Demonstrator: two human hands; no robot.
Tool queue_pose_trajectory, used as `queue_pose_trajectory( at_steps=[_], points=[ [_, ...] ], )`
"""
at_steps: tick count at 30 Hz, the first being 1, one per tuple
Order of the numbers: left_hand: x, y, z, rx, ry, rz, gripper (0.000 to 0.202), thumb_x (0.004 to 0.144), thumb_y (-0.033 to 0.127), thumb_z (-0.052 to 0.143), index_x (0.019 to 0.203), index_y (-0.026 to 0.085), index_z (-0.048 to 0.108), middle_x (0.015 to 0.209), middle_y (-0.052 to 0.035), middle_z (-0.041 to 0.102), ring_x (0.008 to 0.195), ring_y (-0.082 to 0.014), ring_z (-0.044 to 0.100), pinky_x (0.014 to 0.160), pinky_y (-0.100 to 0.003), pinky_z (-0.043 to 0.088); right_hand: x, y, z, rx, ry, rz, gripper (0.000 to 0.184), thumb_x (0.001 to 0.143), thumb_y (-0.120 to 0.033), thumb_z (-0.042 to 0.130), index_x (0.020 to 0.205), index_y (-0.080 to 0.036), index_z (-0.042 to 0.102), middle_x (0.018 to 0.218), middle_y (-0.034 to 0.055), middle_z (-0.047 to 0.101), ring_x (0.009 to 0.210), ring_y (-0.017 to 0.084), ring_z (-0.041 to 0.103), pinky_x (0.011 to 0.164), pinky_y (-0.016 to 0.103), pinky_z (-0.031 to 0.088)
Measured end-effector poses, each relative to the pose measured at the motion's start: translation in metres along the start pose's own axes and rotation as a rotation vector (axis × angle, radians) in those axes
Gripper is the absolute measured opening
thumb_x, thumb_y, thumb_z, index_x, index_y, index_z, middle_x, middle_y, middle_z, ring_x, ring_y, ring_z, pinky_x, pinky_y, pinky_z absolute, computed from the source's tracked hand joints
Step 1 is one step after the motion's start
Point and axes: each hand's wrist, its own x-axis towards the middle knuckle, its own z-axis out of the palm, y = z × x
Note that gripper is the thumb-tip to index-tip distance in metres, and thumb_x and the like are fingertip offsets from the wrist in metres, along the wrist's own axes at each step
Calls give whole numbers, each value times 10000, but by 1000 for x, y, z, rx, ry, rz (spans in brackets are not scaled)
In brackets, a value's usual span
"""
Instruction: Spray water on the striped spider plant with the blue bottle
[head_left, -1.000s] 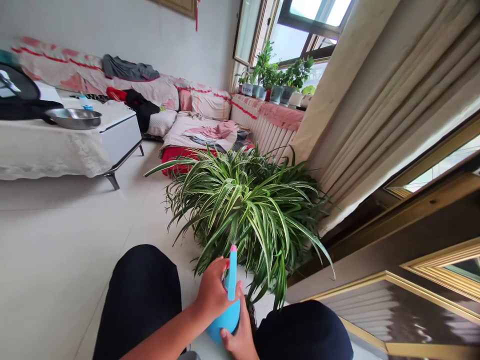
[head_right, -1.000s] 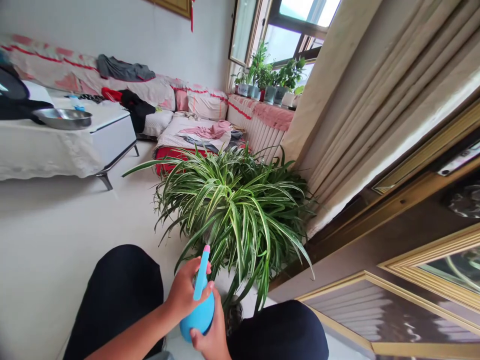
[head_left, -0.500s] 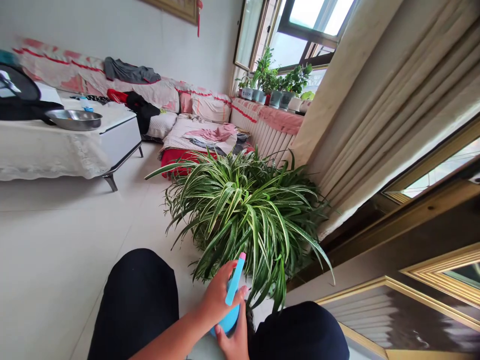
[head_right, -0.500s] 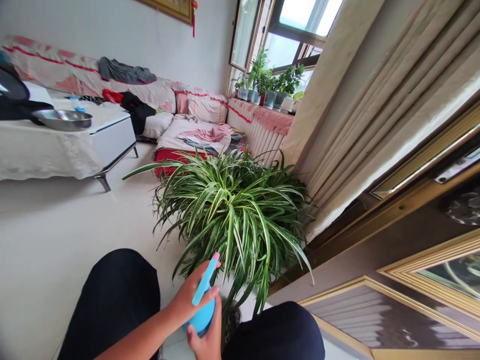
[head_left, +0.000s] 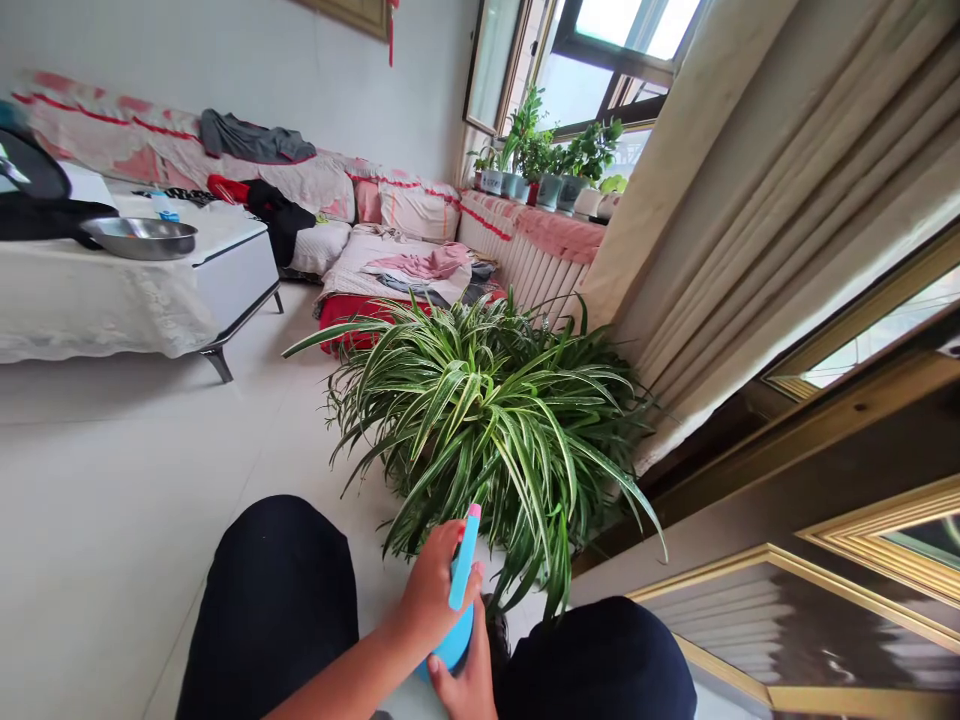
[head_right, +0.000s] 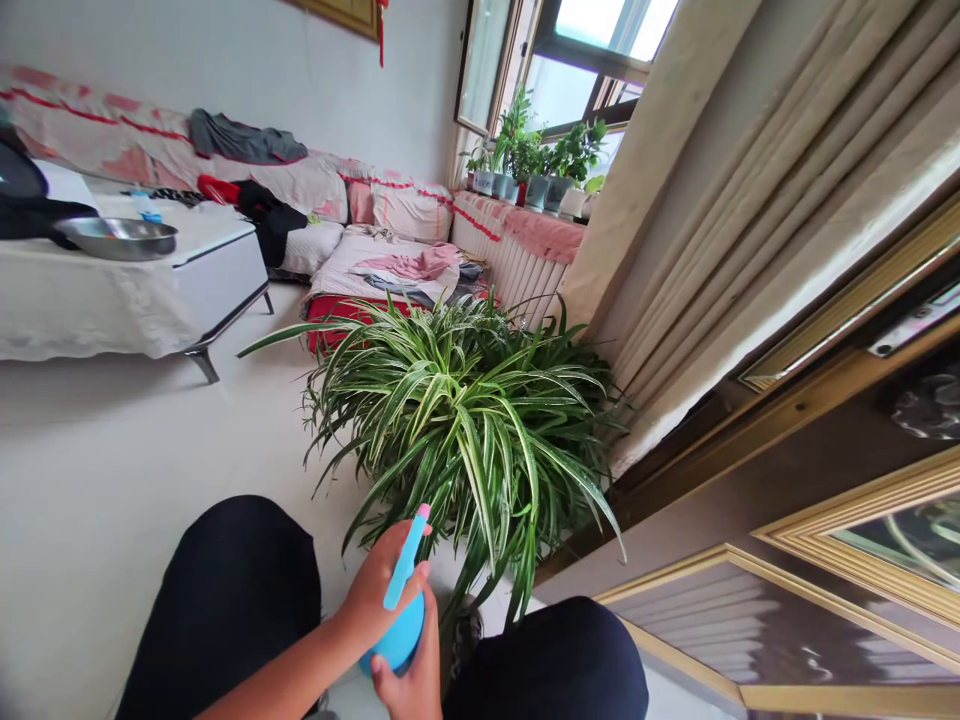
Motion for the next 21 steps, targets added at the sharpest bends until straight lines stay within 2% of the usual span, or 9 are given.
queue_pose_trajectory(
  at_steps=[3,5,7,9,12,17,21],
  points=[
    [2,-3,3,2,-61,-5,257,790,307,543,1020,224,625,1074,-97,668,1038,-257,617,935,-459,512,-8,9,5,7,21,18,763,846,-653,496,1462,-249,301,1421,161,489,1263,396,514,954,503,510],
    [2,-7,3,-32,-86,-7,327,796,313,545,1102,217,605,1170,-113,643,1133,-266,585,1000,-480,478,-13,16,7,5,34,35,758,846,-650,498,1462,-252,305,1428,158,481,1271,398,504,963,509,502],
    [1,-9,2,-83,-114,-2,431,797,308,554,1219,222,546,1281,-118,595,1218,-262,543,1054,-468,444,-17,22,7,-5,54,51,776,843,-652,499,1468,-239,293,1426,164,478,1281,403,491,972,518,492],
    [1,-8,0,-116,-162,17,470,799,278,544,1265,233,507,1314,-111,574,1229,-243,539,1054,-429,450,-19,24,7,-30,79,60,800,841,-651,503,1478,-229,267,1430,169,467,1291,408,477,978,526,485],
    [0,-3,-2,-108,-210,30,366,778,228,530,1143,218,566,1196,-102,625,1097,-229,609,948,-385,513,-15,17,7,-44,52,60,820,835,-666,499,1489,-254,224,1436,152,458,1285,401,486,973,524,490],
    [-2,0,1,-48,-127,27,175,745,203,544,909,212,604,924,-50,671,917,-216,642,924,-416,497,-2,-8,6,9,-8,46,799,836,-678,489,1470,-276,219,1348,134,523,1227,366,548,957,492,508],
    [-3,-2,2,-65,-81,14,71,777,209,507,791,207,576,797,-29,633,748,-179,616,733,-339,522,2,-16,3,8,-21,74,780,823,-686,509,1436,-264,277,1329,132,531,1222,354,550,960,467,505]
  ],
)
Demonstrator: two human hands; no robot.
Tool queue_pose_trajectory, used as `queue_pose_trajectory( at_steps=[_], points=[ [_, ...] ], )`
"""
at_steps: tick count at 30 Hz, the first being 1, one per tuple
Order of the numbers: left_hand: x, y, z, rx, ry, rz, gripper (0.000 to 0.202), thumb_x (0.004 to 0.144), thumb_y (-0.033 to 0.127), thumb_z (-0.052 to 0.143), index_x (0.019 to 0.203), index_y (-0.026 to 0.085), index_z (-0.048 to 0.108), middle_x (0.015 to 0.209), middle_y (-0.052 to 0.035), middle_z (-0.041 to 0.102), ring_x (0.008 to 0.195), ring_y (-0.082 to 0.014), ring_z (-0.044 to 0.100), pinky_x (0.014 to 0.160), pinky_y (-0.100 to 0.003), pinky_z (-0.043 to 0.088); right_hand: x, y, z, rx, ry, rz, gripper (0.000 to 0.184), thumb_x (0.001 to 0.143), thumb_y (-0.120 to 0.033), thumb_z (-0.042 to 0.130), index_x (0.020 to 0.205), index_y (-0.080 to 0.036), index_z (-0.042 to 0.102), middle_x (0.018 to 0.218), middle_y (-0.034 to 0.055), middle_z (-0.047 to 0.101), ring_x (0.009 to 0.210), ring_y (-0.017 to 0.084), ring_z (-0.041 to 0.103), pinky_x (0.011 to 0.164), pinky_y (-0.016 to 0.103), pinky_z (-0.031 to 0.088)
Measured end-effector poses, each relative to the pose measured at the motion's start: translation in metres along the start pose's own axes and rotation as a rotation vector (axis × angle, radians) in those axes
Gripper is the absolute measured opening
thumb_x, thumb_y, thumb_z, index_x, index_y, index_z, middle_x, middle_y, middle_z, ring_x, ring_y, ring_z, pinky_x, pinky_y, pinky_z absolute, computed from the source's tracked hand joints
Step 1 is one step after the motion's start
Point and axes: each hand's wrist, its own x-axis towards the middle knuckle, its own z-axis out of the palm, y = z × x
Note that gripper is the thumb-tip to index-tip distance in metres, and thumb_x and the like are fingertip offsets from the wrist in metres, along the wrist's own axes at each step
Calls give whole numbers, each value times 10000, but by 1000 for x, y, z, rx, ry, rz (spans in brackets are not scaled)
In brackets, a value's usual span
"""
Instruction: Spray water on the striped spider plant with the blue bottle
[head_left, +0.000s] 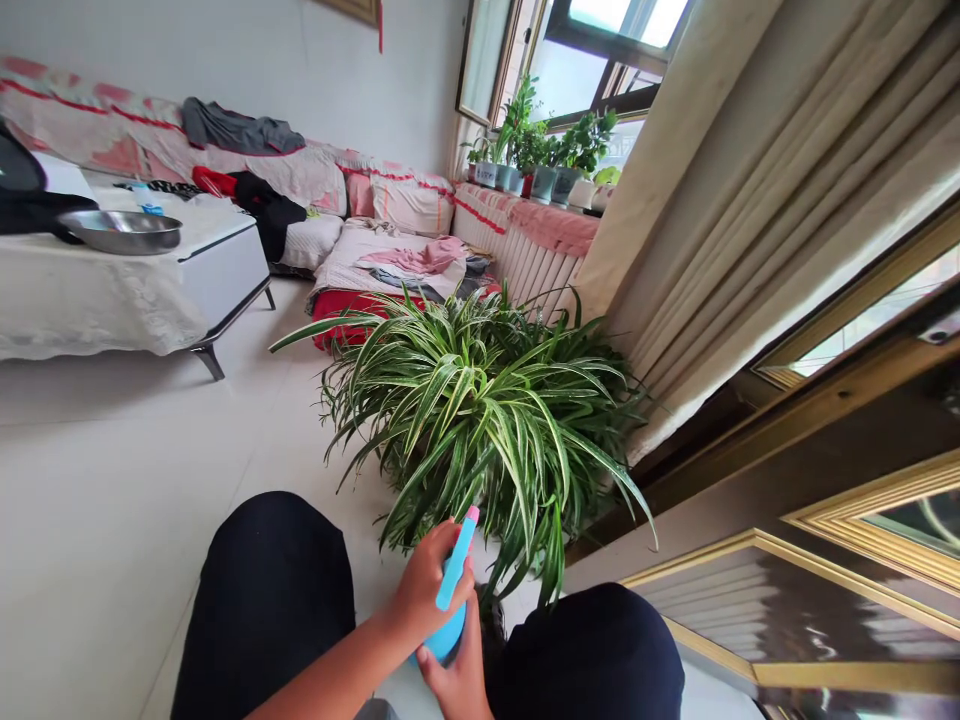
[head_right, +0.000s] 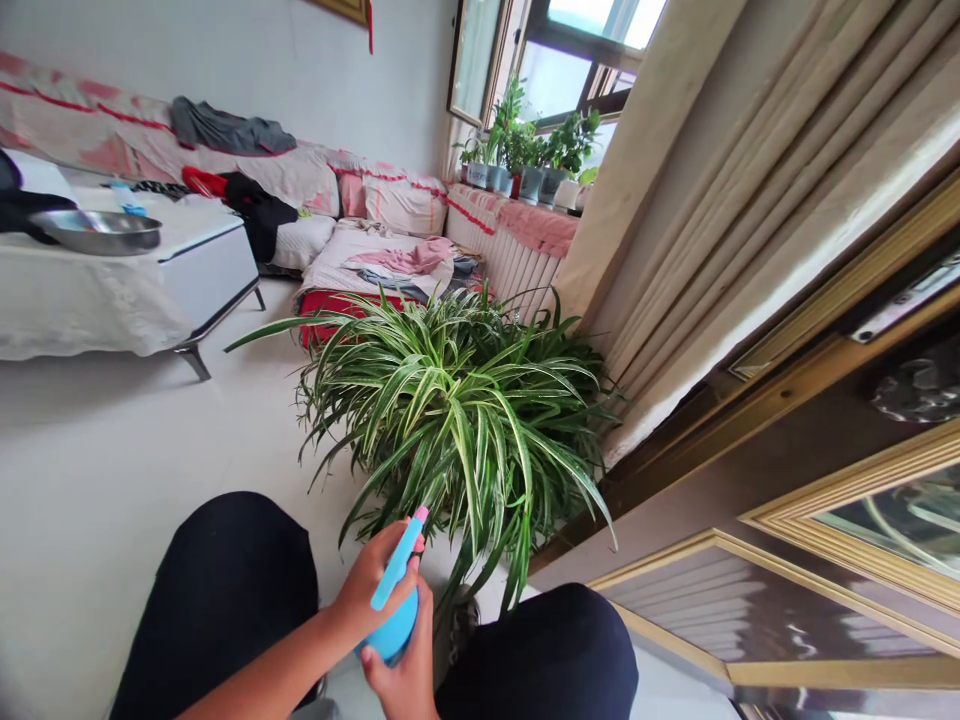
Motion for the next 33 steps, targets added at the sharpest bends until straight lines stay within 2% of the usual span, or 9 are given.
queue_pose_trajectory(
  at_steps=[3,7,12,15,17,19,22,27,33],
  points=[
    [0,-1,-1,-4,10,-26,102,797,220,497,822,201,593,816,-35,635,740,-176,612,697,-321,516,-2,3,0,-12,15,1,769,818,-687,516,1424,-262,308,1363,133,516,1230,358,544,959,466,503],
    [1,0,-3,-28,-18,2,280,799,245,534,1069,217,603,1018,-63,662,923,-196,632,841,-335,520,-6,9,1,-15,24,10,785,828,-675,514,1459,-282,263,1377,120,516,1245,356,533,967,475,495],
    [2,2,-2,29,26,-65,108,762,188,533,828,201,617,803,-19,631,750,-168,610,717,-309,506,-9,10,2,46,0,12,789,813,-680,536,1434,-241,325,1373,148,524,1220,355,555,958,455,500],
    [0,2,-1,42,68,-88,74,759,175,529,771,198,598,729,-1,605,675,-155,588,662,-300,494,-9,9,2,56,4,19,789,796,-684,557,1409,-230,358,1353,152,542,1207,352,565,951,454,502],
    [-1,2,-1,36,96,-82,123,774,196,527,849,199,624,795,-22,643,742,-176,621,717,-327,518,-8,9,1,44,5,22,792,785,-685,571,1401,-229,368,1343,151,549,1215,352,559,966,460,491],
    [-1,2,-3,23,102,-80,265,793,228,529,1037,206,628,947,-57,683,901,-214,651,844,-378,525,-7,9,0,37,8,20,790,787,-685,569,1400,-228,370,1347,154,543,1227,354,550,976,465,484],
    [-2,-1,-6,-19,34,-64,464,811,288,552,1270,220,536,1185,-96,659,1124,-251,607,1005,-428,470,-7,9,-1,26,12,21,794,799,-690,546,1407,-213,363,1349,171,535,1225,363,550,975,478,483],
    [-17,-12,-18,-172,-58,-102,551,848,390,553,1373,256,452,1379,-100,557,1296,-261,498,1104,-434,401,-7,3,-3,-49,-5,-26,809,786,-690,566,1408,-216,357,1341,170,532,1210,366,559,964,484,493],
    [-49,-32,-46,-305,23,-239,628,860,501,533,1427,281,379,1446,-97,499,1360,-297,423,1135,-478,348,-5,-12,4,-194,-92,-77,843,742,-723,587,1423,-286,351,1328,140,523,1183,373,561,954,519,491]
  ],
)
